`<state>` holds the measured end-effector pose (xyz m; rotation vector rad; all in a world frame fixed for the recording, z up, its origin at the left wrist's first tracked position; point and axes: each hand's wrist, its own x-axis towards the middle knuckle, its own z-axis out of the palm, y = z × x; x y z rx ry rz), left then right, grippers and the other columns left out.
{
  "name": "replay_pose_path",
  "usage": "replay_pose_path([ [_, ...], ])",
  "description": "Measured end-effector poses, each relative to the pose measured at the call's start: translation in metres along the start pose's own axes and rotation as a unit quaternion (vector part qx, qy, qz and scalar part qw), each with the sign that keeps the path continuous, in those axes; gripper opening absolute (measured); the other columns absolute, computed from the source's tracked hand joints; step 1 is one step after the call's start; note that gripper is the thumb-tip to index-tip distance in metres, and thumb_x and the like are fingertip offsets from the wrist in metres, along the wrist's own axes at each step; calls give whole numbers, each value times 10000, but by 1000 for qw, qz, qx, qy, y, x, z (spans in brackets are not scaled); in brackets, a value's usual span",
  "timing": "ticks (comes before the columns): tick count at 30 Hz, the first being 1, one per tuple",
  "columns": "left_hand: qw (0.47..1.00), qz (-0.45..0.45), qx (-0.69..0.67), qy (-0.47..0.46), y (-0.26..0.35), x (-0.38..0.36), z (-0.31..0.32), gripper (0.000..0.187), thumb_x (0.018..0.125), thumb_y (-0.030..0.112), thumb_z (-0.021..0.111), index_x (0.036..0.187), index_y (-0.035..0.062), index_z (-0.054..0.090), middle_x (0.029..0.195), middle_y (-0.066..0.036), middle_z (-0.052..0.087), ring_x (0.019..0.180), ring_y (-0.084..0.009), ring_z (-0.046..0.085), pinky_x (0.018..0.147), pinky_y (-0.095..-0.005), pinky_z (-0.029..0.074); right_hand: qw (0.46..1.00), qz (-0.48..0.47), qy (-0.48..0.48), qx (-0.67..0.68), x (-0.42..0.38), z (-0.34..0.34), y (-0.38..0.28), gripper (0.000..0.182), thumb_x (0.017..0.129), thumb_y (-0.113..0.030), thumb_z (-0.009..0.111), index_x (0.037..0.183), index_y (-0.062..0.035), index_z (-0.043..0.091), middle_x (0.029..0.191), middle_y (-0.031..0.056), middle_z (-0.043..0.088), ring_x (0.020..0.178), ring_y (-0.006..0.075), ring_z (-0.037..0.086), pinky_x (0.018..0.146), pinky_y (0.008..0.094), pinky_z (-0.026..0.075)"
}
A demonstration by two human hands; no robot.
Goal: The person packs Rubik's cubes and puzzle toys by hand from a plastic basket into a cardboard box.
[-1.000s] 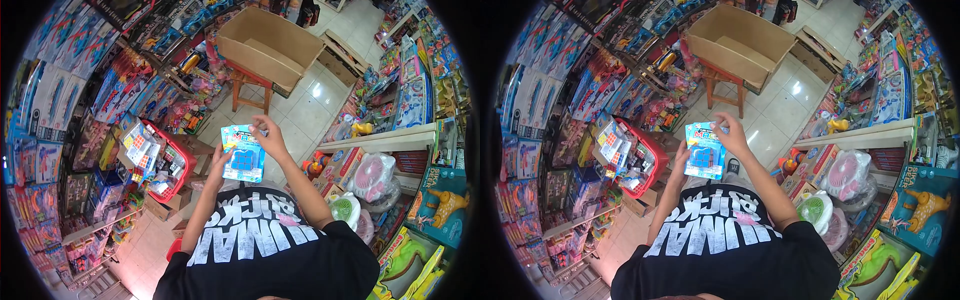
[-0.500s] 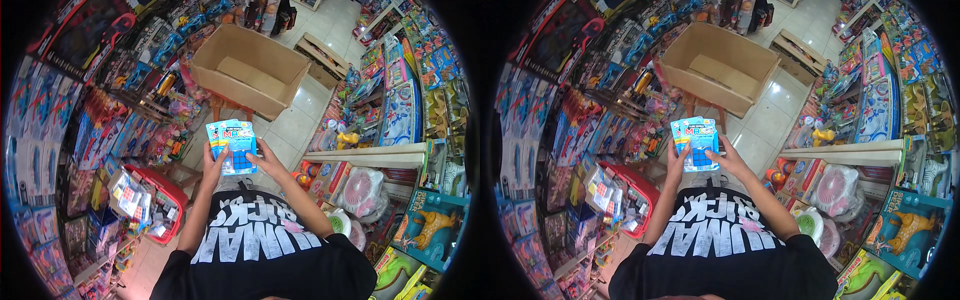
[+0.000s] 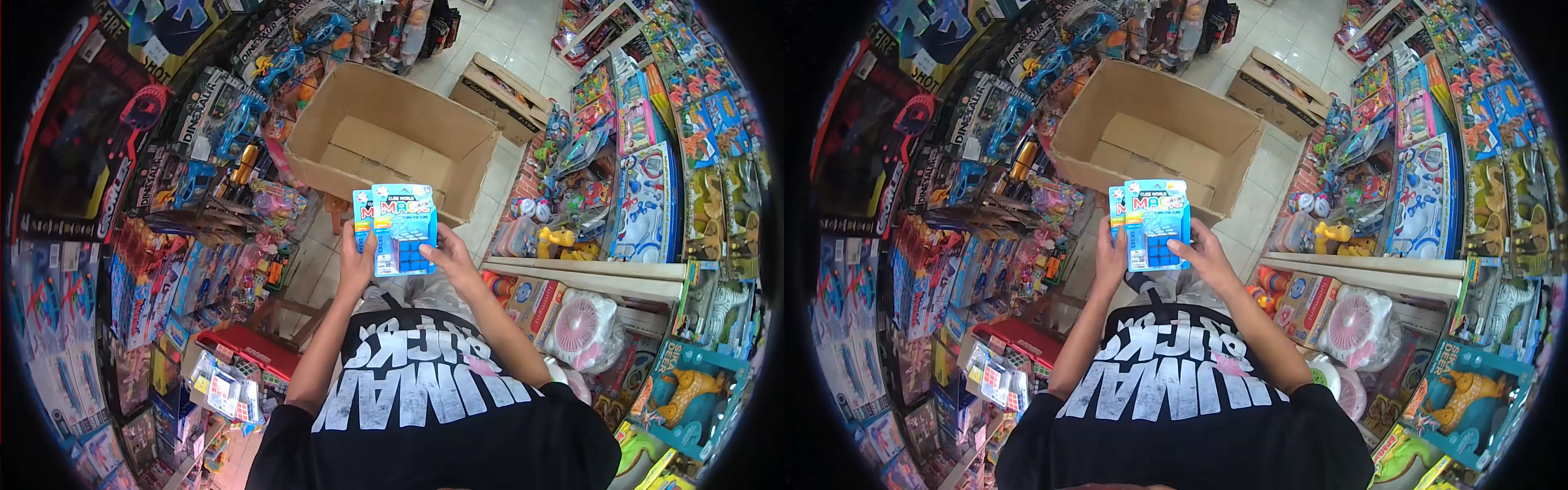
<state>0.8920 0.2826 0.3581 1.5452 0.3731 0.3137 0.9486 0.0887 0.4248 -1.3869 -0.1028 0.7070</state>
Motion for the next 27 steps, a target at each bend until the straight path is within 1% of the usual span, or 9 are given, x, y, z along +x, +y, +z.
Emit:
replay_pose_path([
  [7, 996, -46, -73, 3, 14, 51, 26, 507, 817, 148, 775, 1184, 7, 455, 1072, -88, 614, 960, -156, 610, 857, -293, 491, 998, -57, -38, -8, 86, -55, -52, 538, 873, -175, 702, 1306, 4, 437, 1188, 113, 593, 1094, 181, 574, 948, 325, 465],
  [12, 981, -56, -114, 145, 35, 102, 53, 499, 815, 169, 782, 1158, -6, 463, 1064, -111, 642, 920, -166, 650, 810, -298, 514, 992, -84, -56, -71, 186, -112, -91, 560, 859, -196, 719, 1301, 10, 442, 1144, 123, 619, 1060, 189, 600, 908, 325, 488],
  [16, 969, -65, 32, 238, 18, 155, 77, 527, 808, 277, 792, 1107, -9, 467, 1031, -139, 651, 885, -176, 655, 783, -321, 526, 940, -100, -111, -305, 267, -143, -93, 568, 816, -249, 748, 1233, 25, 477, 1007, 144, 662, 925, 209, 663, 845, 339, 508],
  [19, 953, -174, 34, 247, -14, 194, 101, 654, 755, 352, 823, 1130, -64, 486, 1003, -153, 672, 880, -193, 670, 768, -327, 537, 795, -42, -237, -557, 311, -140, -85, 664, 798, -344, 734, 1270, 34, 460, 1116, 228, 617, 1063, 354, 611, 922, 417, 485],
  [20, 949, -182, 37, 257, -32, 203, 104, 654, 755, 352, 823, 1130, -64, 486, 1003, -153, 672, 880, -193, 670, 768, -327, 537, 793, -39, -250, -554, 323, -139, -70, 664, 798, -344, 734, 1270, 34, 460, 1116, 228, 617, 1063, 354, 611, 922, 417, 485],
  [22, 895, -384, 162, 158, -60, 220, 106, 889, 716, 426, 829, 1287, -119, 421, 1115, -166, 666, 943, -226, 682, 805, -357, 545, 664, -24, -250, -704, 351, -133, -41, 623, 801, -353, 719, 1244, 41, 529, 1161, 227, 623, 1112, 368, 590, 941, 428, 484],
  [23, 891, -389, 161, 170, -97, 223, 108, 889, 716, 426, 829, 1287, -119, 421, 1115, -166, 666, 943, -226, 682, 805, -357, 545, 662, -28, -262, -702, 367, -135, -18, 623, 801, -353, 719, 1244, 41, 529, 1161, 227, 623, 1112, 368, 590, 941, 428, 484],
  [25, 817, -497, 254, 145, -170, 222, 114, 1027, 698, 492, 812, 1370, -133, 352, 1252, -192, 611, 1054, -253, 658, 855, -377, 543, 550, 14, -342, -762, 397, -136, 25, 535, 787, -321, 693, 1134, 80, 623, 1143, 265, 634, 1071, 371, 628, 929, 426, 505],
  [27, 789, -543, 255, 135, -165, 213, 130, 1013, 699, 499, 804, 1348, -145, 367, 1283, -202, 586, 1099, -260, 636, 882, -371, 535, 530, 45, -388, -753, 408, -131, 38, 534, 788, -352, 719, 1117, 61, 644, 1213, 251, 602, 1111, 373, 604, 937, 405, 501],
])
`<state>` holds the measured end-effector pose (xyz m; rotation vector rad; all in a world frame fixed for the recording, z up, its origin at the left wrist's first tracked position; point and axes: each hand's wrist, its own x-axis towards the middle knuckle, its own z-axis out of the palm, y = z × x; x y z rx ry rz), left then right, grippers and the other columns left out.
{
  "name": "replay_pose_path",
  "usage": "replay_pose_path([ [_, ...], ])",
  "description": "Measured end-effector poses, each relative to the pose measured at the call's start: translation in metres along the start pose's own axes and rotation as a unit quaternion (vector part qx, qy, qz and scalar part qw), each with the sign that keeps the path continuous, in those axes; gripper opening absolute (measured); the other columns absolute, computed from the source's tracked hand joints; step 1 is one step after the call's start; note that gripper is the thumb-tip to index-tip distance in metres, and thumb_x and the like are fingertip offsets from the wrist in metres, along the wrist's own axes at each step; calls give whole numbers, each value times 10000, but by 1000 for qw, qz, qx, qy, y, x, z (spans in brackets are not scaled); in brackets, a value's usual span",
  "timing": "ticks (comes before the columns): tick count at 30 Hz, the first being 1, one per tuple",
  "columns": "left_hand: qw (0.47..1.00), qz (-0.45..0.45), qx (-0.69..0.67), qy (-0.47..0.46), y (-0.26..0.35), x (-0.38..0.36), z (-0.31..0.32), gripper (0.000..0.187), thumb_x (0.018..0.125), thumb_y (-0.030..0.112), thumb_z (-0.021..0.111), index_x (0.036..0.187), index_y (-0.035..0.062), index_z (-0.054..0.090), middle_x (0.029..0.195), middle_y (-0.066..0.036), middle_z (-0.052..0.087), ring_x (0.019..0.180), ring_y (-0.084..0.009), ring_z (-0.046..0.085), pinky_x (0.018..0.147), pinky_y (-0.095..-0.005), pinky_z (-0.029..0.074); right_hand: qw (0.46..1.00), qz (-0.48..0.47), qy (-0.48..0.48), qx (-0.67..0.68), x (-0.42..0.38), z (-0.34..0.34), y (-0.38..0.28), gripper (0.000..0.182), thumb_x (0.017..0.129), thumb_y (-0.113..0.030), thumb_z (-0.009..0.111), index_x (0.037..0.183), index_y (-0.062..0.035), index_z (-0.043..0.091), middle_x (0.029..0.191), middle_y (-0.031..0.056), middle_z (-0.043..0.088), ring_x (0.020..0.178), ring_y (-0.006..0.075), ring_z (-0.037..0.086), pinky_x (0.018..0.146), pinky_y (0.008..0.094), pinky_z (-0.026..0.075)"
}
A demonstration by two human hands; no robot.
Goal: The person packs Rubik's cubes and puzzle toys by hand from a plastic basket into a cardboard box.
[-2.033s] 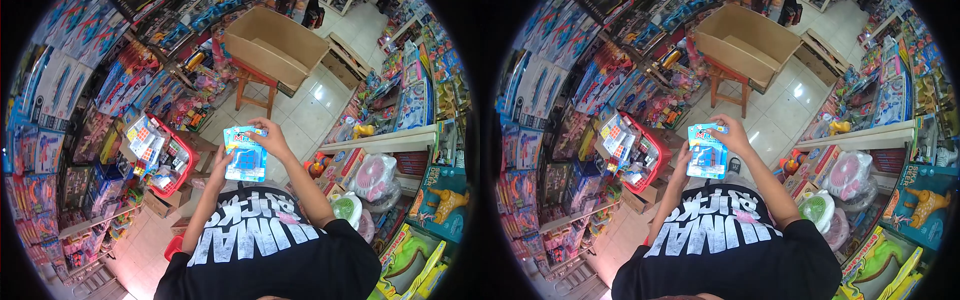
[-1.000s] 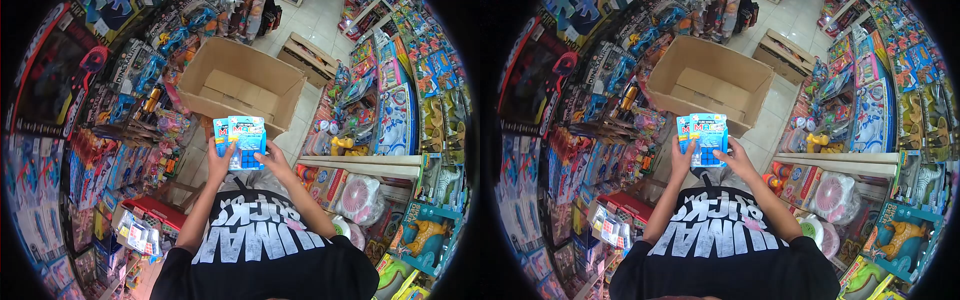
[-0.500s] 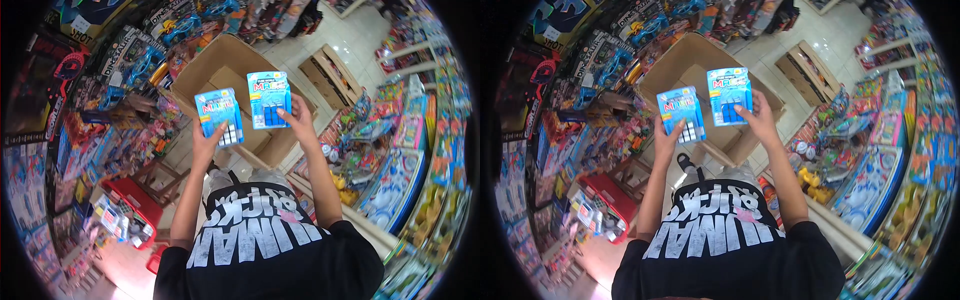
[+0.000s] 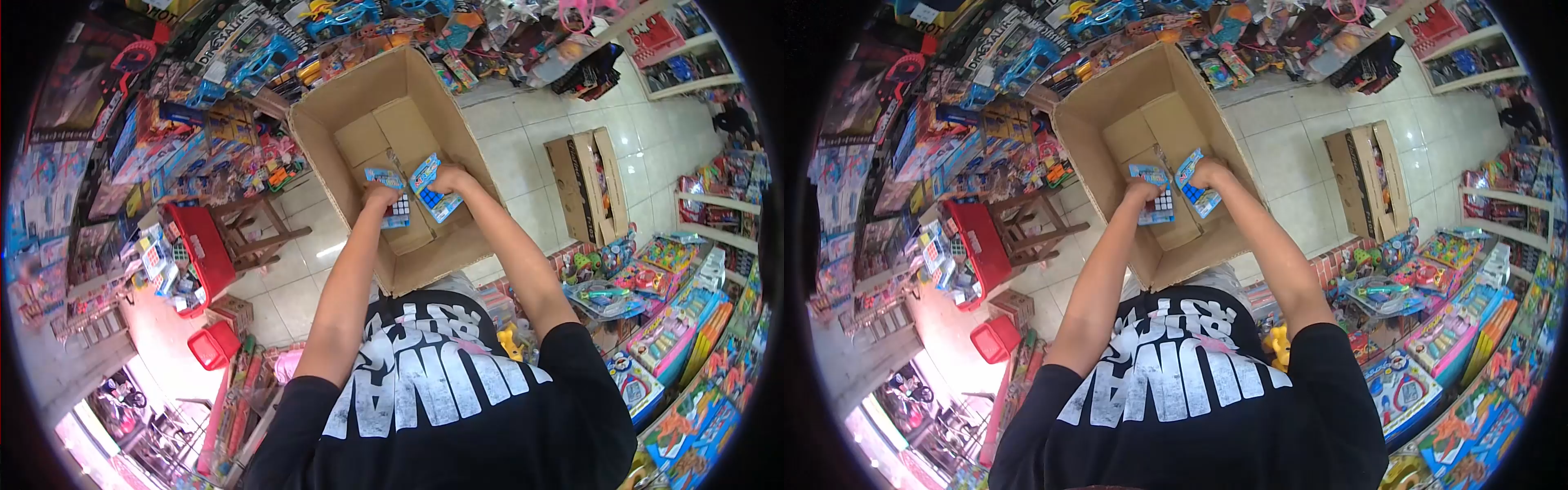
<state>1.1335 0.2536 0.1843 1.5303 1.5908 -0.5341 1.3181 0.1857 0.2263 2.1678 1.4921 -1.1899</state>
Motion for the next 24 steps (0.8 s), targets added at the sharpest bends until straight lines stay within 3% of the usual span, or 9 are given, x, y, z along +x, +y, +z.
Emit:
replay_pose_path([
  [3, 991, -66, 114, 30, -27, 35, 42, 919, 737, 527, 754, 1326, -108, 443, 1348, -208, 537, 1206, -265, 574, 933, -355, 523, 997, -15, -76, 19, 28, 13, 7, 562, 785, -388, 758, 1145, 28, 644, 1293, 233, 567, 1146, 368, 588, 931, 394, 506],
  [6, 967, 32, 243, -68, -41, 60, 63, 820, 771, 639, 658, 1328, 48, 545, 1377, -128, 537, 1250, -271, 536, 1003, -357, 482, 994, 18, -84, 63, 34, 38, 14, 651, 784, -389, 774, 1256, 9, 567, 1321, 227, 552, 1146, 352, 594, 910, 416, 519],
  [8, 972, 63, 214, -78, -55, 60, 70, 831, 766, 650, 656, 1333, 54, 540, 1375, -129, 538, 1253, -277, 532, 1018, -356, 468, 979, 13, -143, 145, 15, 33, 17, 830, 802, -384, 769, 1409, 22, 374, 1363, 232, 514, 1173, 347, 579, 941, 439, 499],
  [12, 986, 14, 153, -70, -65, 45, 81, 812, 738, 634, 698, 1332, 101, 547, 1359, -187, 532, 1243, -287, 537, 1033, -340, 452, 987, 11, -119, 110, 46, 107, 54, 833, 803, -388, 765, 1403, 35, 372, 1368, 235, 508, 1174, 359, 574, 984, 413, 468],
  [13, 992, -64, 94, -57, -63, 36, 78, 830, 719, 613, 734, 1336, 93, 539, 1364, -222, 515, 1236, -293, 542, 1029, -337, 455, 991, 5, -92, 94, 53, 124, 62, 768, 807, -392, 760, 1365, 24, 436, 1336, 229, 538, 1163, 354, 581, 993, 399, 459],
  [14, 982, 44, 169, -73, -56, 18, 62, 988, 673, 542, 812, 1425, 49, 402, 1438, -284, 395, 1253, -324, 522, 1023, -346, 463, 995, -1, -66, 78, 56, 133, 67, 706, 810, -396, 754, 1326, 14, 500, 1303, 224, 568, 1151, 349, 587, 1002, 385, 449],
  [18, 954, 24, 197, -226, -67, 40, 75, 1103, 650, 464, 857, 1487, 52, 268, 1510, -287, 256, 1281, -366, 482, 1022, -376, 466, 985, -98, -123, 74, 22, 97, 48, 507, 819, -413, 735, 1162, -48, 657, 1175, 193, 653, 1092, 316, 621, 955, 374, 475],
  [20, 982, 12, 188, -24, -86, 60, 117, 1092, 663, 417, 861, 1501, 81, 246, 1486, -235, 344, 1271, -354, 495, 1008, -398, 474, 986, -92, -118, 71, 21, 100, 46, 514, 817, -412, 735, 1169, -46, 653, 1177, 189, 653, 1085, 320, 624, 953, 378, 478],
  [24, 980, 102, 167, 22, -62, -2, 74, 973, 684, 370, 857, 1444, 43, 345, 1387, -197, 494, 1240, -331, 529, 992, -403, 481, 987, -38, -155, 23, 36, 110, 46, 587, 804, -398, 734, 1250, -41, 598, 1292, 182, 585, 1180, 318, 576, 986, 382, 474],
])
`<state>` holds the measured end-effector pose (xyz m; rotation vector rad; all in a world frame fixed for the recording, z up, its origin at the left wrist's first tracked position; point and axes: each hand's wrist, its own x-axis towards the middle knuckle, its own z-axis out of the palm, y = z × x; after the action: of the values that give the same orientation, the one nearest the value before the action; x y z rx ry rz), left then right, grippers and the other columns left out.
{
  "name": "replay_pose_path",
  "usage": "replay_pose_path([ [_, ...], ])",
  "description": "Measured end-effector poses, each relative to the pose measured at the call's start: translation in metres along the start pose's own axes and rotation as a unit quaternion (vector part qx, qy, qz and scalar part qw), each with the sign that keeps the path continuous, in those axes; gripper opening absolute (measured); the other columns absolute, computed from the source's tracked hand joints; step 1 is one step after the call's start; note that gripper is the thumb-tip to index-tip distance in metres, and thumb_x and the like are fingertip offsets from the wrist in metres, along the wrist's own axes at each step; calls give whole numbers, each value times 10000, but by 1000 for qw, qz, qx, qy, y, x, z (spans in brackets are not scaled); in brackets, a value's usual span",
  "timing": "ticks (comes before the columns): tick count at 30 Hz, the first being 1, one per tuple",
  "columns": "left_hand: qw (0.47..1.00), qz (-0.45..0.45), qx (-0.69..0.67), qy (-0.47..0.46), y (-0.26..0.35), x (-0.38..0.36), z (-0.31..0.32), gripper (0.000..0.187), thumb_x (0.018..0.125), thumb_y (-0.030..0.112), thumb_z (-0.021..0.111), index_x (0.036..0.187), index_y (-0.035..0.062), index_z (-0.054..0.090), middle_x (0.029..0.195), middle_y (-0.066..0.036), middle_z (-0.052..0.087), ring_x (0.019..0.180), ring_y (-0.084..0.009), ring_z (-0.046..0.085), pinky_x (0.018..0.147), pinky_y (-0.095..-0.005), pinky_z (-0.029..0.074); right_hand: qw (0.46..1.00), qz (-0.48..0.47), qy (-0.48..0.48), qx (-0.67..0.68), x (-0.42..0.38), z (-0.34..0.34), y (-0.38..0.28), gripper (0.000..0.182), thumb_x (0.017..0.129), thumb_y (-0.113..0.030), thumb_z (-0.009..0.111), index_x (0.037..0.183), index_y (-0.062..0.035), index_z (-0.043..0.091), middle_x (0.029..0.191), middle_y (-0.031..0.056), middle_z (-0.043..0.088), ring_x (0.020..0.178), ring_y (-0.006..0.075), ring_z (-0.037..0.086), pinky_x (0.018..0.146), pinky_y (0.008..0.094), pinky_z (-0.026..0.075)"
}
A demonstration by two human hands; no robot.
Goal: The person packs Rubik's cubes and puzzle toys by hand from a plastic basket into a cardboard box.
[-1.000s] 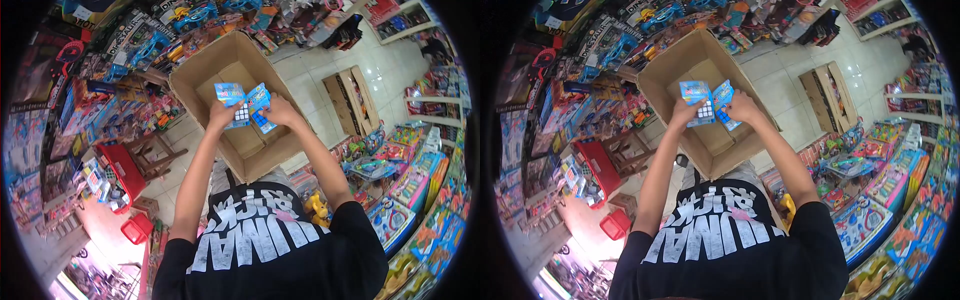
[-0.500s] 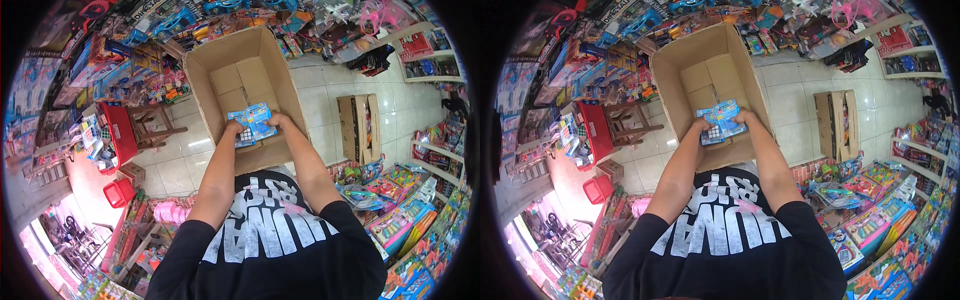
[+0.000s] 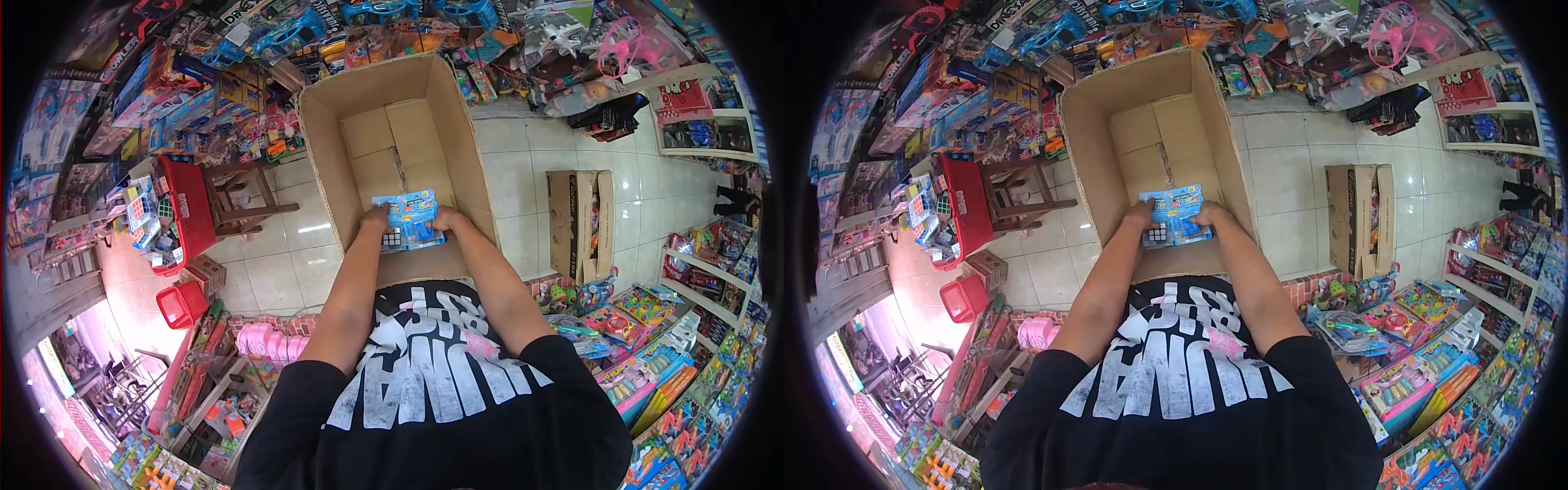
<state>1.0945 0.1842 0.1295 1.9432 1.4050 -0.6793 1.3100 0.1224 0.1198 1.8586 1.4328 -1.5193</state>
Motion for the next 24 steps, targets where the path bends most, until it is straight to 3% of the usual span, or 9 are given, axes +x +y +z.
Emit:
replay_pose_path([
  [5, 973, 30, 10, -229, -7, 12, 11, 813, 728, 343, 828, 1349, -6, 437, 1238, -223, 601, 1165, -328, 583, 950, -427, 497, 997, 63, 26, -36, -25, 1, -24, 442, 814, -229, 669, 1213, -43, 632, 1273, 172, 603, 1169, 309, 591, 956, 401, 497],
  [7, 977, 41, 29, -205, -12, 15, 22, 762, 728, 352, 825, 1309, -7, 488, 1226, -225, 608, 1151, -326, 593, 939, -420, 503, 992, 60, 99, -44, -35, 6, -31, 391, 806, -168, 642, 1178, -48, 659, 1258, 167, 615, 1157, 307, 601, 944, 405, 506],
  [12, 962, 53, 103, -248, 15, 0, -13, 598, 728, 396, 814, 1126, -17, 643, 1199, -215, 630, 1122, -311, 616, 922, -409, 512, 989, -8, 3, -151, -49, -17, -51, 440, 789, -54, 582, 1224, 9, 559, 1121, 241, 649, 1019, 349, 654, 842, 429, 540],
  [14, 977, 27, 145, -156, 25, -5, -29, 452, 756, 365, 784, 1005, -3, 703, 1189, -193, 643, 1106, -310, 626, 910, -409, 519, 989, -37, 51, -131, -51, -33, -58, 403, 805, -69, 577, 1200, 7, 579, 1116, 245, 648, 1006, 359, 653, 839, 425, 539],
  [16, 995, 42, 85, -25, 48, -53, -100, 350, 797, 174, 695, 1120, 45, 659, 1236, -110, 629, 1186, -277, 572, 964, -459, 461, 971, -114, 197, -69, -69, -48, -63, 302, 855, -117, 568, 1121, 4, 643, 1090, 248, 652, 990, 372, 646, 821, 408, 530],
  [17, 978, 150, 55, 135, 44, -70, -115, 320, 821, 168, 661, 1117, 45, 649, 1205, -112, 630, 1164, -287, 575, 967, -445, 451, 958, -174, 230, -1, -103, -73, -74, 287, 851, -102, 562, 1110, -12, 649, 1060, 214, 671, 973, 360, 653, 813, 423, 526],
  [20, 864, 322, -72, 380, 37, -149, -190, 234, 878, 148, 595, 1088, 44, 609, 1165, -137, 605, 1125, -314, 561, 944, -440, 426, 826, -336, 420, 171, -184, -121, -85, 231, 879, -97, 558, 1079, -29, 650, 942, 166, 694, 833, 324, 660, 747, 402, 506],
  [22, 804, 275, -118, 514, 10, -168, -192, 185, 890, 126, 583, 1053, 39, 596, 1138, -144, 592, 1071, -314, 559, 909, -446, 417, 710, -339, 572, 234, -202, -135, -69, 188, 904, -94, 558, 1057, -29, 646, 863, 124, 680, 757, 244, 633, 709, 339, 492],
  [24, 735, 213, -235, 599, -34, -158, -164, 161, 899, 105, 576, 1038, 27, 591, 1047, -144, 580, 991, -299, 555, 875, -415, 427, 681, -248, 642, 251, -199, -142, -28, 156, 919, -75, 548, 1035, -21, 637, 846, 88, 658, 730, 167, 593, 692, 303, 478],
])
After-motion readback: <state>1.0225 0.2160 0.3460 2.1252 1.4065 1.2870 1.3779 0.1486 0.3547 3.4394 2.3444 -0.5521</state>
